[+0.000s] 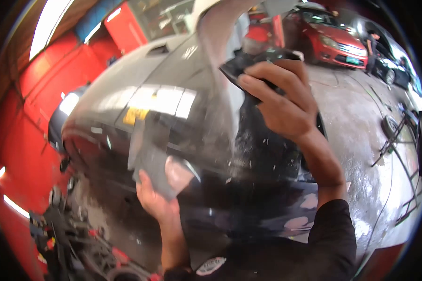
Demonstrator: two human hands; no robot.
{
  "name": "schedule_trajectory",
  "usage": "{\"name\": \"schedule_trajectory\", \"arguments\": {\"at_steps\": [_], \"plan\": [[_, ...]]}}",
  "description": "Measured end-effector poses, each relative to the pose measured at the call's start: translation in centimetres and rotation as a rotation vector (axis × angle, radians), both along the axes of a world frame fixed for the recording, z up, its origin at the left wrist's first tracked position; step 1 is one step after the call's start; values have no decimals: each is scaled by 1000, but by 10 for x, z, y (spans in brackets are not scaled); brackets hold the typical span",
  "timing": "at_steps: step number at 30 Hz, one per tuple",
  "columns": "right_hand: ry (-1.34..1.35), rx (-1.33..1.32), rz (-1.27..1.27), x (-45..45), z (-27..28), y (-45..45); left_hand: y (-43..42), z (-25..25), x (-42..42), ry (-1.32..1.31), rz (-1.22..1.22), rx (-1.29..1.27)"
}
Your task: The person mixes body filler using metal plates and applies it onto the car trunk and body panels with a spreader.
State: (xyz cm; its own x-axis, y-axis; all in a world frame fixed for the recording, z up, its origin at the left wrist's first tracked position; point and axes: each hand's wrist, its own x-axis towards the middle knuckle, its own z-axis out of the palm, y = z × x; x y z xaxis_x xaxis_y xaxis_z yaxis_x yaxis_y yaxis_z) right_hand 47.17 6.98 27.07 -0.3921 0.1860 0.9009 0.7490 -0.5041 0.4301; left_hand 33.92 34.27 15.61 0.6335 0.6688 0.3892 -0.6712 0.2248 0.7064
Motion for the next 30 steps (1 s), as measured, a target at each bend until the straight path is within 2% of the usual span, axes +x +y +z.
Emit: {"name": "schedule_trajectory", "arguments": {"at_steps": [2,8,18,23,26,30], "plan": [[141,-163,133,-25,-14,3,4,3,5,0,-4,-30],[214,-618,325,-47,-52,20,-18,18,5,-56,-96,-7],[358,-718,284,-64,-61,33,-53,16,4,-97,-92,33],[429,-887,216,-69,-58,16,-60,15,6,-41,32,-36],[379,-799,141,-57,-50,-7,-52,20,10,-79,159,-90],[3,-415,-125,-33,-14,-33,-48,16,11,-38,163,-148]]}}
